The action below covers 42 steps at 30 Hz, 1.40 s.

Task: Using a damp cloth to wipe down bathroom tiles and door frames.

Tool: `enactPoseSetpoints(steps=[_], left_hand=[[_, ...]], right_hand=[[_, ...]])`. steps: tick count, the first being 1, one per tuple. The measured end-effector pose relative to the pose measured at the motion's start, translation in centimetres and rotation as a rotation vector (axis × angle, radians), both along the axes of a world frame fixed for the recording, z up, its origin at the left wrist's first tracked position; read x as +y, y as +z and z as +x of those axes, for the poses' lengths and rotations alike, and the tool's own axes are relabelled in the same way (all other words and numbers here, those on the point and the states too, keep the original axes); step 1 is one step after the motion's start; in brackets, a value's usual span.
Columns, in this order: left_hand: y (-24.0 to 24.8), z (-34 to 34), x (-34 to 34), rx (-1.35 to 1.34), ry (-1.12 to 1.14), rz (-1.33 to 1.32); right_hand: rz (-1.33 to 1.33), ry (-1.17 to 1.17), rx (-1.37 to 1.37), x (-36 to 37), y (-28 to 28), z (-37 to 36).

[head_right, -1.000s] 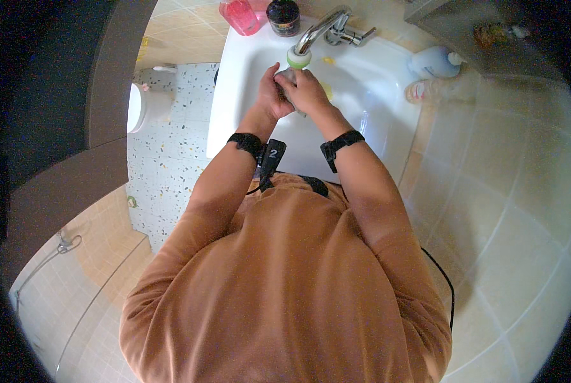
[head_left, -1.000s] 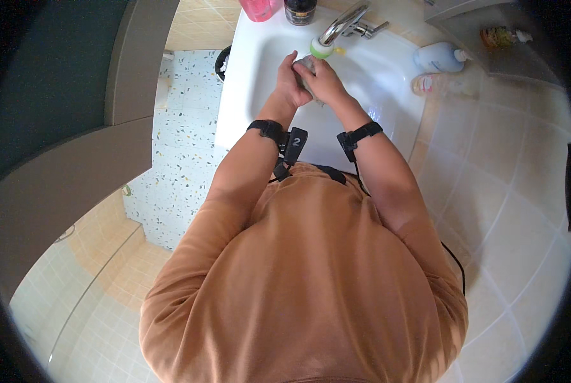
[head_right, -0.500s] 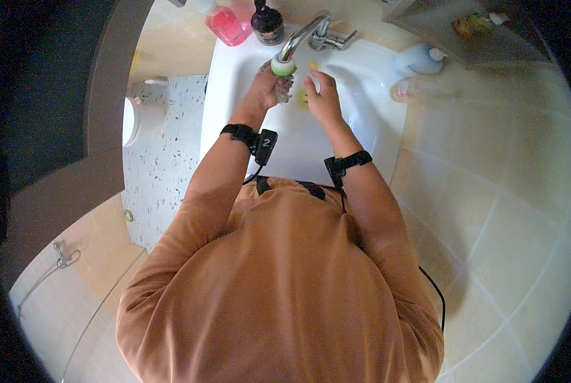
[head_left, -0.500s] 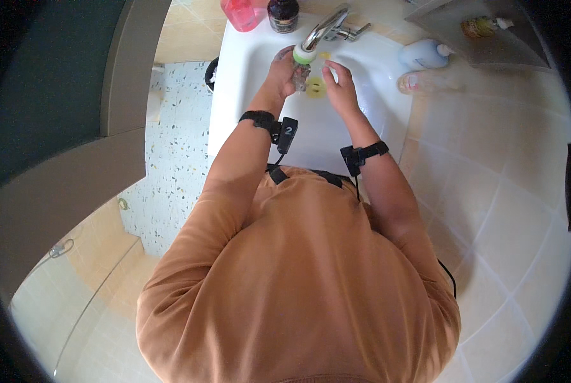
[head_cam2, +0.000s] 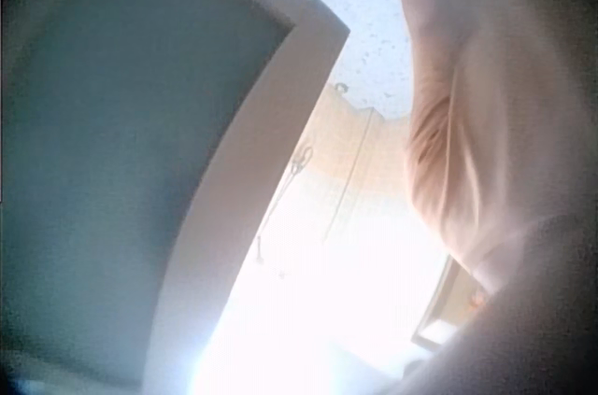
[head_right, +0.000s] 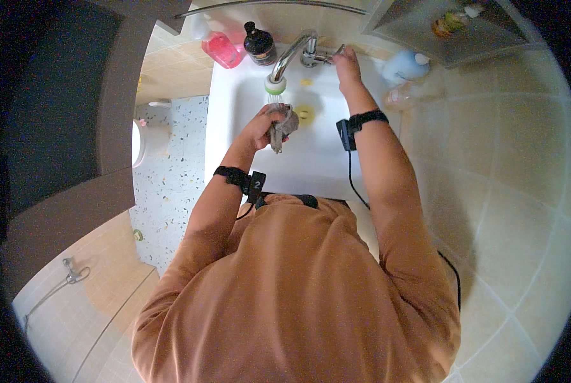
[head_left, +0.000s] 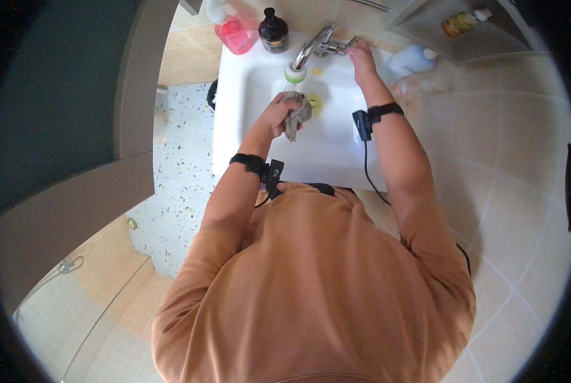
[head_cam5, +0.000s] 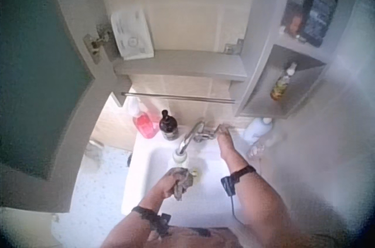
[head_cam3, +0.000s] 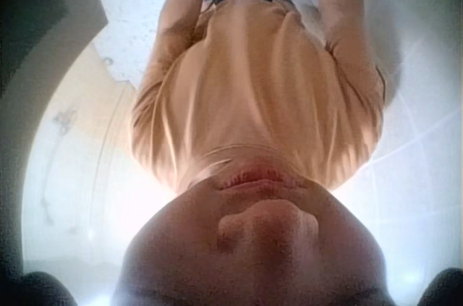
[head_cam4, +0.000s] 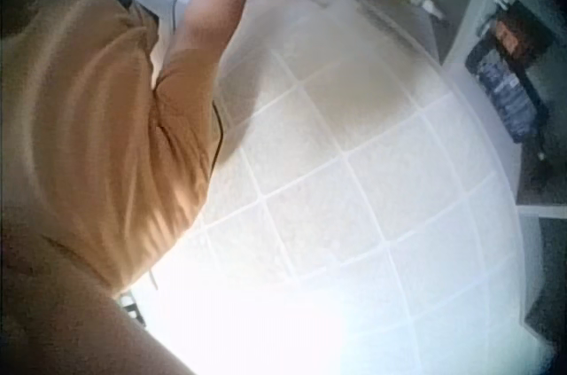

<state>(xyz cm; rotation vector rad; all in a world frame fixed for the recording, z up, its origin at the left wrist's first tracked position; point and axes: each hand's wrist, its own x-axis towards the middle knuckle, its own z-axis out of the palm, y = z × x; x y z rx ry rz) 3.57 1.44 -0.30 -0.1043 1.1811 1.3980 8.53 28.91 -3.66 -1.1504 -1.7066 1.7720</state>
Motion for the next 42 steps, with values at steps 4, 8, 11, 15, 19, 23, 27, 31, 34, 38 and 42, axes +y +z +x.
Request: enactPoseSetpoints(steps=[4, 8, 11, 15, 19, 23, 27, 31, 34, 38, 42], left_hand=[[0.4, 0.3, -1.4, 0.022, 0.070, -0.037], [-1.0, 0.4, -0.9, 0.040, 0.132, -0.090], [-2.8, -0.1, -1.3, 0.117, 0.036, -0.065], [-1.8, -0.5, -1.3, 0.268, -0.169, -0.020], [-0.9, 0.5, 0.2, 0.255, -0.057, 0.050], [1.1, 1.2, 1.0, 0.207, -0.202, -0.056], [0.7, 1.3, 1.2, 0.165, -0.139, -0.125], [-1.0, 1.0, 1.0, 0.326, -0.325, -0.245], [-2.0, 0.7, 0.6, 0.367, -0.240, -0.270], [-2.1, 0.0, -1.6, 0.453, -0.155, -0.397], [-1.0, -1.5, -5.5, 0.339, -0.146, -0.362]], right_hand=[[0.244, 0.125, -0.203, 1.4, -1.0, -1.7], [0.197, 0.182, 0.054, 2.4, -3.4, -1.1], [0.221, 0.130, -0.030, -1.7, -0.6, 0.4], [0.936, 0.318, 0.028, -9.2, 2.8, 4.1], [0.871, 0.783, 0.025, -14.2, 3.7, 7.7], [0.651, 0.802, -0.050, -16.0, 3.8, 8.0], [0.574, 0.645, -0.113, -15.8, 0.7, 8.2], [0.281, 0.642, -0.140, -15.9, -0.9, 8.4], [0.343, 0.636, -0.267, -16.1, -1.5, 7.4], [0.300, 0.526, -0.477, -13.7, -4.4, 8.3], [0.139, 0.440, -0.532, -11.9, -4.3, 9.0]])
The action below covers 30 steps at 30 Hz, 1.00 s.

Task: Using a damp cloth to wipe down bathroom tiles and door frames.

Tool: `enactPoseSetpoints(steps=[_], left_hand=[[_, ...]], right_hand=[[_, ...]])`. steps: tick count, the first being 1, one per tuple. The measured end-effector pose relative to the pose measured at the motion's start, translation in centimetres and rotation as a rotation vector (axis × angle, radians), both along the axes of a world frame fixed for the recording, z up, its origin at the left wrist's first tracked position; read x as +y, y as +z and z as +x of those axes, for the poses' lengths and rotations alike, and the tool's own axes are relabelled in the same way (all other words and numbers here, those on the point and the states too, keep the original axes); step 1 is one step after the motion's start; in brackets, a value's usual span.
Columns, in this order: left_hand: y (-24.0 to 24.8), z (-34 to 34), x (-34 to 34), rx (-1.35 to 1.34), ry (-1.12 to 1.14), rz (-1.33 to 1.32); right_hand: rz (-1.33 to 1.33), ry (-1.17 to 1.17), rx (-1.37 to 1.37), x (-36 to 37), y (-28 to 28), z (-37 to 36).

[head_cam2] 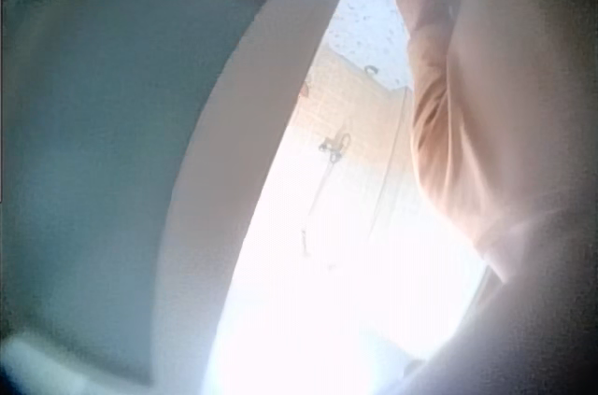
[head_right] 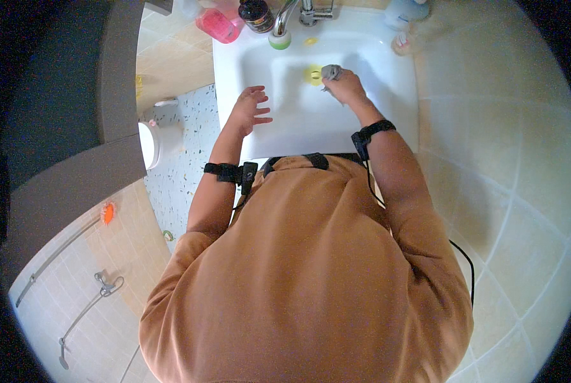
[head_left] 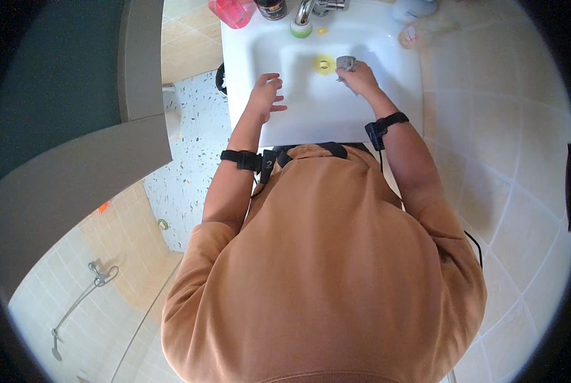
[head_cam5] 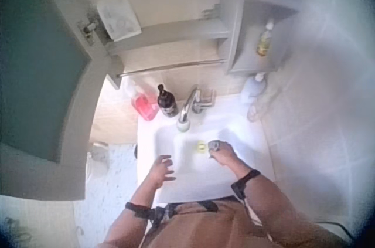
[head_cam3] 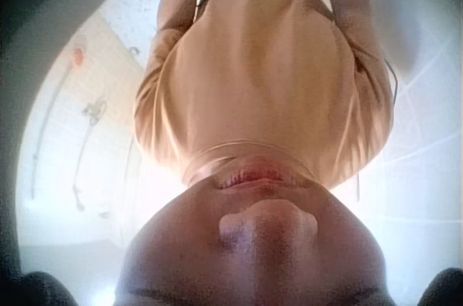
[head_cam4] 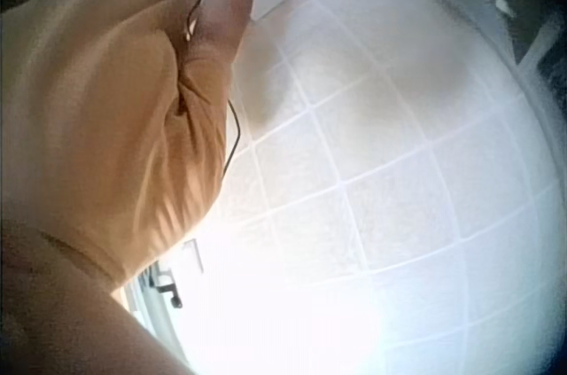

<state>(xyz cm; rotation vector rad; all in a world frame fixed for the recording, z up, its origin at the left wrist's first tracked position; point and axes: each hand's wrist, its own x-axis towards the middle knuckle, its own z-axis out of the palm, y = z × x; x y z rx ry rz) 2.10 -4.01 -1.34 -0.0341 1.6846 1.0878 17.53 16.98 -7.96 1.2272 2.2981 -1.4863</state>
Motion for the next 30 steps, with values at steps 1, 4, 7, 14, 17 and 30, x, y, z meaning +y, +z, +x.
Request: enactPoseSetpoints(steps=[1, 4, 7, 14, 17, 30], left_hand=[[0.3, -0.3, -0.8, -0.002, 0.004, -0.002], [1.3, -0.9, -2.1, -0.024, 0.063, 0.034], [2.2, -1.1, -2.9, -0.037, 0.069, 0.043], [2.0, -2.0, -3.3, -0.013, 0.031, 0.069], [1.6, -2.1, -2.3, -0.019, -0.025, 0.083], [1.4, -0.9, -0.1, -0.033, -0.319, 0.238]], right_hand=[[0.046, 0.003, -0.099, 0.0, 0.3, -0.1], [0.169, -0.001, -0.231, -0.2, 0.6, -0.5], [0.234, -0.022, -0.216, -0.9, 1.4, -0.6], [0.162, -0.163, -0.178, -0.9, 1.7, -0.4], [0.196, -0.237, -0.130, 0.3, 0.1, 0.7], [0.125, -0.120, 0.371, -7.7, 4.3, 0.0]])
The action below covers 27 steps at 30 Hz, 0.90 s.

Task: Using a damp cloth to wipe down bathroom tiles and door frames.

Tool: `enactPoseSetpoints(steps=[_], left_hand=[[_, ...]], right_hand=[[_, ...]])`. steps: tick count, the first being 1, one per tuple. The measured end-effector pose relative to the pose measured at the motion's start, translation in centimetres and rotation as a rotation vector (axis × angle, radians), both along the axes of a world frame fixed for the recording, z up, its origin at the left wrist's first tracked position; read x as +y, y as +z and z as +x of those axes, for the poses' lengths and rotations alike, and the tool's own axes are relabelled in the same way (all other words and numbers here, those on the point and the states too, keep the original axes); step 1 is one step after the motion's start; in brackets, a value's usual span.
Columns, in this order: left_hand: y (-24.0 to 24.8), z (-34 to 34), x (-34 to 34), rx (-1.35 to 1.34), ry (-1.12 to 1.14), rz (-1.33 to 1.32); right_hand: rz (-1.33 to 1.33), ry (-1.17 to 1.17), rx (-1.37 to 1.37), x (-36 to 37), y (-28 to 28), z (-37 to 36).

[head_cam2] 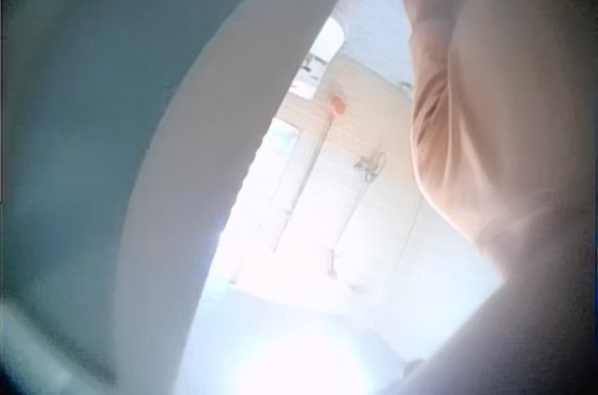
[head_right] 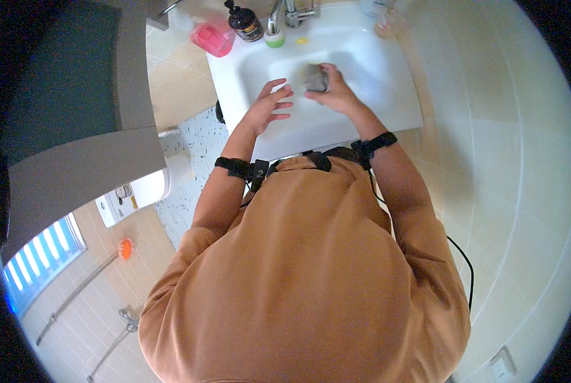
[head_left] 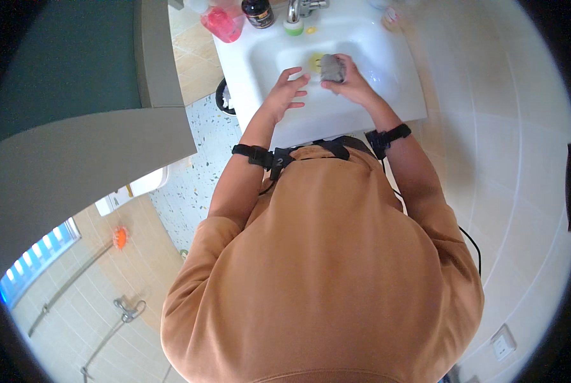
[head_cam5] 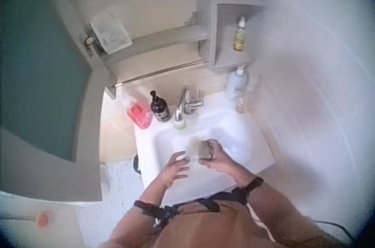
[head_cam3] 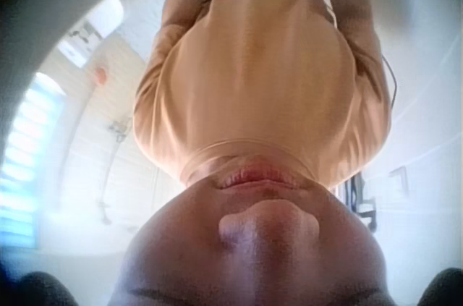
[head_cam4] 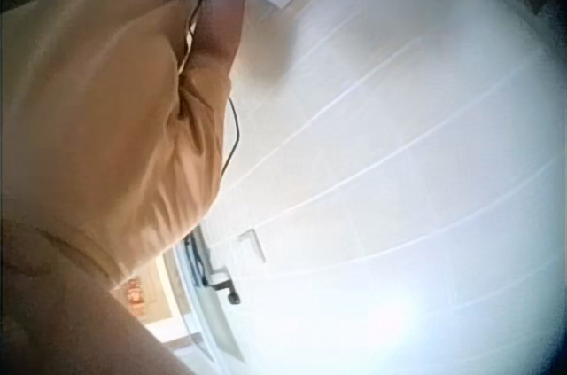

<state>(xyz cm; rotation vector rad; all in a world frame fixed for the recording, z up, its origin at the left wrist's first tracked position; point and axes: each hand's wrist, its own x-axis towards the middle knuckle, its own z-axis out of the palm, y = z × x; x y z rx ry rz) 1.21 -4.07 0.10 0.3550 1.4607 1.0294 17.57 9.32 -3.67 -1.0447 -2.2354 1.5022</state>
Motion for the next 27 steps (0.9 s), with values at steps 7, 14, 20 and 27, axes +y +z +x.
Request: enactPoseSetpoints(steps=[7, 14, 20, 27], left_hand=[[-1.5, 1.6, 0.4, -0.138, -0.271, 0.334], [0.1, 2.6, -1.8, -0.207, -0.115, 0.167], [3.2, 5.7, -5.9, -0.098, -0.041, 0.195], [3.1, 13.0, -13.8, 0.342, 0.011, 0.034]], right_hand=[[-0.036, 0.098, 0.114, -3.1, 4.0, 2.8], [-0.708, -0.200, 0.372, -3.1, 6.3, 6.9], [-0.752, -0.046, 0.531, -3.7, 8.8, 8.7], [-0.793, 0.407, 0.375, -6.8, 8.5, 9.9]])
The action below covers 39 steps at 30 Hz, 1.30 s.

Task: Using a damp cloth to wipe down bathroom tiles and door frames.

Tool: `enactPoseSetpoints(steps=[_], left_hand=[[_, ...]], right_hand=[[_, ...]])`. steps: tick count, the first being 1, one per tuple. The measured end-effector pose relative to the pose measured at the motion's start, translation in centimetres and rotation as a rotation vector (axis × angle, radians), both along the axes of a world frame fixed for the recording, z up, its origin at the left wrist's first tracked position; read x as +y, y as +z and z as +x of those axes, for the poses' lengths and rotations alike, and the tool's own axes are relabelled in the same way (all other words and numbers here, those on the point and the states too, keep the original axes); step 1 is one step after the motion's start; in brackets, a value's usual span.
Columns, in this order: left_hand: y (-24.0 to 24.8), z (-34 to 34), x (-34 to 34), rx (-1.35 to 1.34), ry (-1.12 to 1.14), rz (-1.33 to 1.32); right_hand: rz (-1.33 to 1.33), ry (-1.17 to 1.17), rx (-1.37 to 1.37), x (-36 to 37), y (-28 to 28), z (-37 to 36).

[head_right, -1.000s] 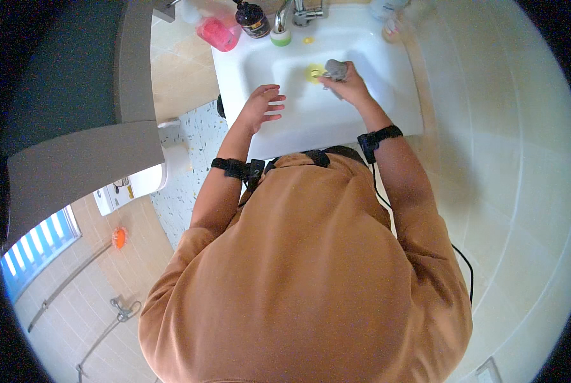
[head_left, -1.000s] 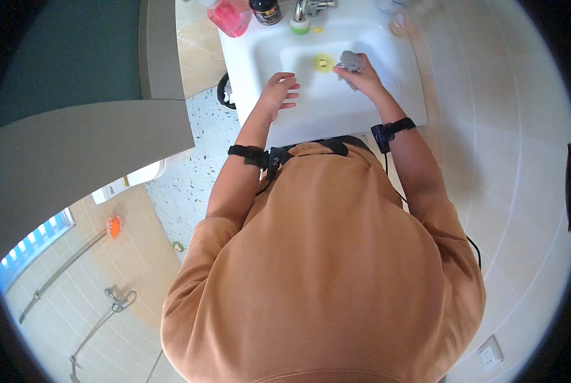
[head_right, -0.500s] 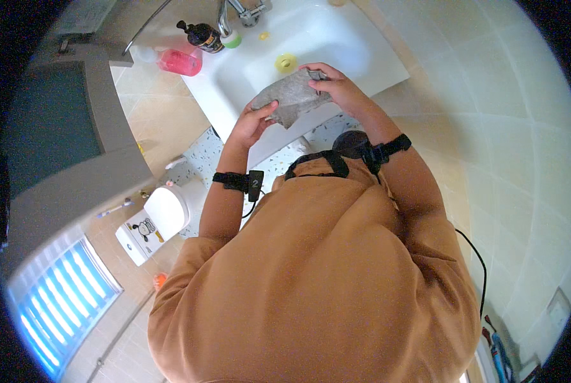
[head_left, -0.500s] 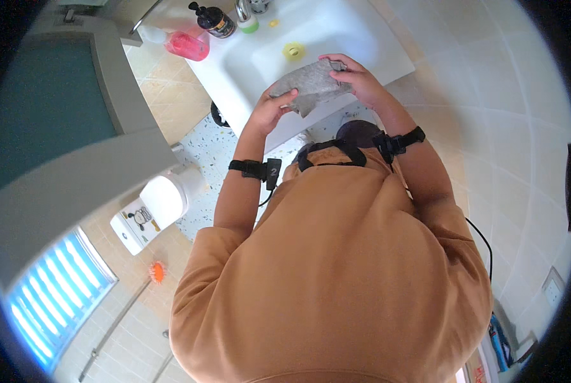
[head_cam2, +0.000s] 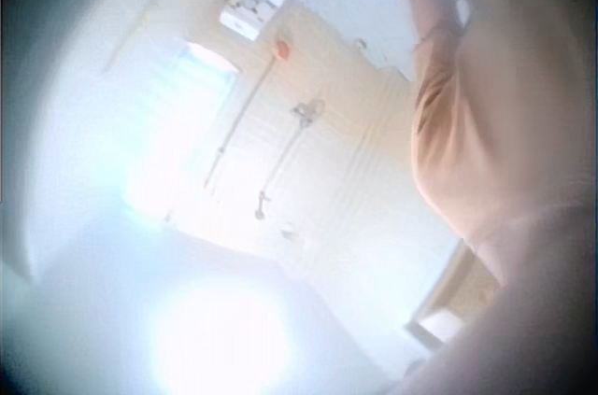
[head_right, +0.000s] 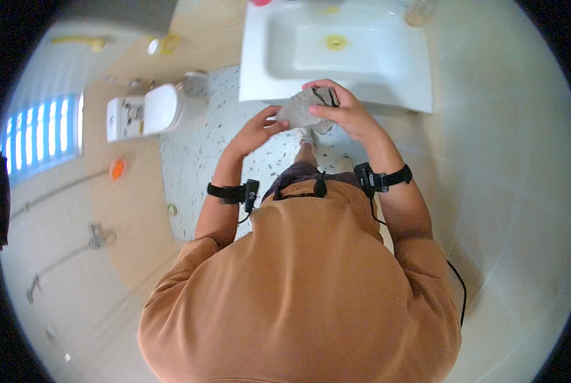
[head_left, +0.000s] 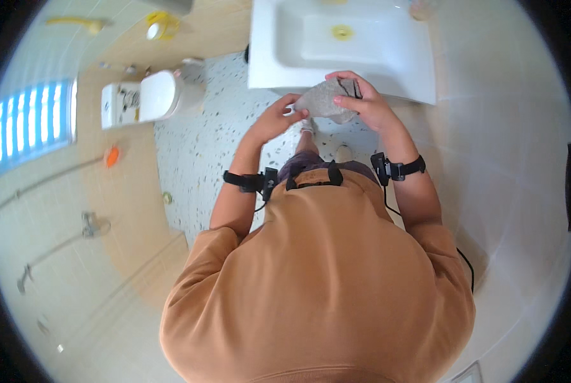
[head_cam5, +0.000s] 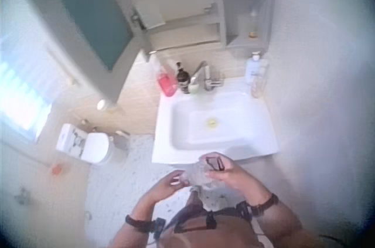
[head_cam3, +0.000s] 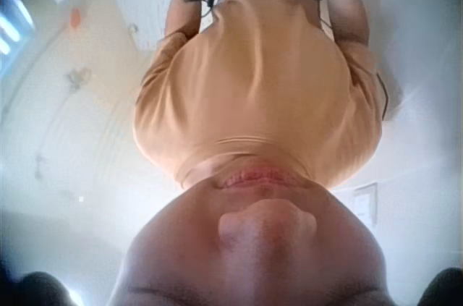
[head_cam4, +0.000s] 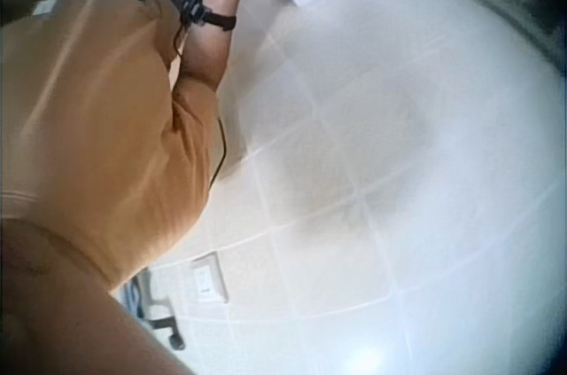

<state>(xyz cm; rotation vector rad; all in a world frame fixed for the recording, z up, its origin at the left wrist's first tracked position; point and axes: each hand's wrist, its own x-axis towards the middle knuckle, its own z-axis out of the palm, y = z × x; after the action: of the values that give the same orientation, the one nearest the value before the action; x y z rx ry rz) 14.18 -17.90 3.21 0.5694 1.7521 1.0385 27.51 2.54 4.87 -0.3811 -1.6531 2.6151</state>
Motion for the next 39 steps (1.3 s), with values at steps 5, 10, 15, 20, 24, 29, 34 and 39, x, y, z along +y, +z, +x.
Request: enactPoseSetpoints(steps=[5, 10, 15, 20, 24, 29, 34, 39], left_hand=[[4.2, 5.7, -3.1, 0.453, 0.042, 0.226], [9.4, 6.6, -7.3, 0.389, 0.285, 0.143], [5.1, 11.2, -17.1, 0.136, 0.356, 0.414], [4.6, 13.9, -27.4, 0.005, 0.512, 0.294], [3.2, 17.3, -36.6, 0.055, 0.778, 0.336], [7.1, 20.4, -44.3, 0.409, 0.976, 0.223], [8.3, 21.8, -49.3, 0.657, 1.205, 0.040], [6.9, 24.3, -53.3, 0.864, 1.563, -0.149]], right_hand=[[-0.128, 0.104, -0.205, -5.5, 0.7, -1.2], [-0.200, 0.412, -0.148, -8.7, 5.1, -3.7], [-0.005, 0.795, -0.170, -15.2, 5.8, -2.4], [0.182, 1.057, -0.141, -21.7, 3.2, -4.3], [0.345, 1.443, -0.103, -31.5, 4.3, -7.1], [0.644, 1.801, 0.169, -46.7, 6.7, -8.0], [0.434, 2.064, 0.021, -56.1, 3.2, -9.1], [0.103, 1.987, -0.119, -64.0, 1.1, -7.9]])
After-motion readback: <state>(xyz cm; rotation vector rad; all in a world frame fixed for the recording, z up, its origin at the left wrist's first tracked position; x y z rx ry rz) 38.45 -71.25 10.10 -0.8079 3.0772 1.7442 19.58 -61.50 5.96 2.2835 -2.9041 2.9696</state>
